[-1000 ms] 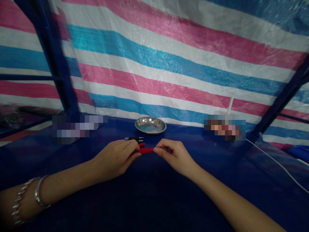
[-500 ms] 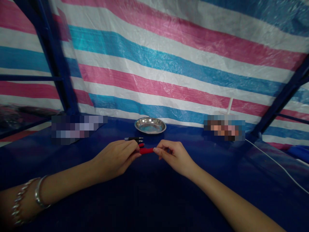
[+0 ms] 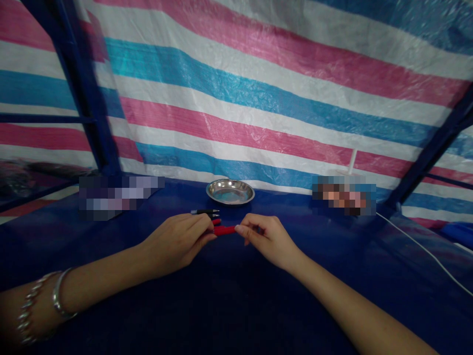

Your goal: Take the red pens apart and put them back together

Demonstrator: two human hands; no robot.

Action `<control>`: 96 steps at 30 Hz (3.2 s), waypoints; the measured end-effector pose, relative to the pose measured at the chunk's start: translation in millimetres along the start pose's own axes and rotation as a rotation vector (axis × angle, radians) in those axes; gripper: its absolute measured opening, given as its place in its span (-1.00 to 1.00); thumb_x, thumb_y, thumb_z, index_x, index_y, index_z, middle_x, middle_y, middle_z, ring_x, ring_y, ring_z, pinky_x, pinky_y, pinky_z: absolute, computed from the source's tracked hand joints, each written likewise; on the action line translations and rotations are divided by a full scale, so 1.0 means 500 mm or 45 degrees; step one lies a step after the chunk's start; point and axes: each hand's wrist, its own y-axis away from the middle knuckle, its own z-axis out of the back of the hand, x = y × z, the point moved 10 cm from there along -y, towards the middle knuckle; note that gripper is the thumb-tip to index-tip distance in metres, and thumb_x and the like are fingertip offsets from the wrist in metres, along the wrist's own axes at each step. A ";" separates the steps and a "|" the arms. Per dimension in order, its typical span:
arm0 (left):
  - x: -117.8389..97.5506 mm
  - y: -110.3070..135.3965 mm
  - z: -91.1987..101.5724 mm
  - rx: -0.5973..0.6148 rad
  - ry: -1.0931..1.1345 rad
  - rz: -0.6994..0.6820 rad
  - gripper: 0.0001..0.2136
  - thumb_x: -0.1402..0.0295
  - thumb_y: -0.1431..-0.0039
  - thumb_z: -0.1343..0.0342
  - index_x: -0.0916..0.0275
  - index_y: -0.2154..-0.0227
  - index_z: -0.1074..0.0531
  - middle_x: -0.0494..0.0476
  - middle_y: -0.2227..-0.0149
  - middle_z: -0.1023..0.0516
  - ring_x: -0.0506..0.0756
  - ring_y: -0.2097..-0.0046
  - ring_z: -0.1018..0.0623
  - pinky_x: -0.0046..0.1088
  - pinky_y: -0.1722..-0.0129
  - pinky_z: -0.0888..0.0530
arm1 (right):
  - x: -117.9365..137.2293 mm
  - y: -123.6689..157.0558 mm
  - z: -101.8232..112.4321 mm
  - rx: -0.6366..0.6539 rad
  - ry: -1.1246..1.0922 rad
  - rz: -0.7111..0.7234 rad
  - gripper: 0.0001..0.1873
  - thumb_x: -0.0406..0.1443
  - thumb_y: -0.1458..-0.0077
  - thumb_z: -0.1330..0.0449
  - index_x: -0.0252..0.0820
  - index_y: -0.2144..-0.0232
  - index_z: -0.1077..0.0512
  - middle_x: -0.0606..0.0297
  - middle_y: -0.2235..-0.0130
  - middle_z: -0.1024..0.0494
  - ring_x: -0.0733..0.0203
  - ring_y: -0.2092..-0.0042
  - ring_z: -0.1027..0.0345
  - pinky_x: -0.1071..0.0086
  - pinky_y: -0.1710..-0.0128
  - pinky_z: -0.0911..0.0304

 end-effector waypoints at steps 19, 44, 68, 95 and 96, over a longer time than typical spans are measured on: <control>0.158 0.014 -0.046 0.219 -0.194 0.521 -0.86 0.33 -0.17 0.18 0.25 0.40 -0.22 0.09 0.40 -0.39 0.06 0.42 -0.42 -0.49 0.59 -0.13 | -0.012 0.005 0.054 -0.264 -0.144 -0.022 -0.79 -0.17 -0.04 -0.01 -0.21 0.35 -0.25 0.33 0.50 -0.37 0.39 0.53 -0.20 0.50 0.56 -0.13; 0.154 0.018 -0.065 0.272 -0.215 0.458 -0.82 0.27 -0.16 0.17 0.25 0.38 -0.25 0.08 0.40 -0.35 0.06 0.42 -0.42 -0.49 0.59 -0.14 | -0.038 0.000 0.083 -0.279 0.572 -0.089 -0.88 -0.28 -0.01 -0.03 -0.20 0.43 -0.34 0.33 0.47 -0.33 0.33 0.47 -0.18 0.44 0.45 -0.09; 0.104 0.012 -0.050 0.283 -0.068 0.336 -0.80 0.27 -0.17 0.20 0.24 0.33 -0.27 0.09 0.36 -0.32 0.02 0.43 -0.39 -0.47 0.51 -0.24 | -0.105 0.000 0.054 -0.007 0.797 -0.257 -0.82 -0.23 0.04 -0.12 -0.21 0.39 -0.43 0.22 0.39 -0.35 0.24 0.35 -0.28 0.37 0.31 -0.14; 0.069 0.010 -0.050 0.259 -0.056 0.153 -0.80 0.26 -0.14 0.14 0.24 0.26 -0.27 0.11 0.31 -0.32 0.04 0.39 -0.38 -0.45 0.46 -0.27 | -0.126 0.005 0.036 0.101 0.757 -0.292 -0.92 -0.31 0.13 -0.16 -0.20 0.48 -0.42 0.24 0.38 -0.36 0.22 0.33 -0.28 0.37 0.31 -0.15; 0.066 0.010 -0.051 0.264 -0.043 0.138 -0.81 0.27 -0.13 0.13 0.24 0.28 -0.27 0.11 0.31 -0.32 0.04 0.38 -0.38 -0.45 0.45 -0.27 | -0.125 0.005 0.036 0.099 0.754 -0.291 -0.92 -0.32 0.13 -0.16 -0.19 0.48 -0.42 0.25 0.38 -0.36 0.23 0.33 -0.28 0.38 0.31 -0.15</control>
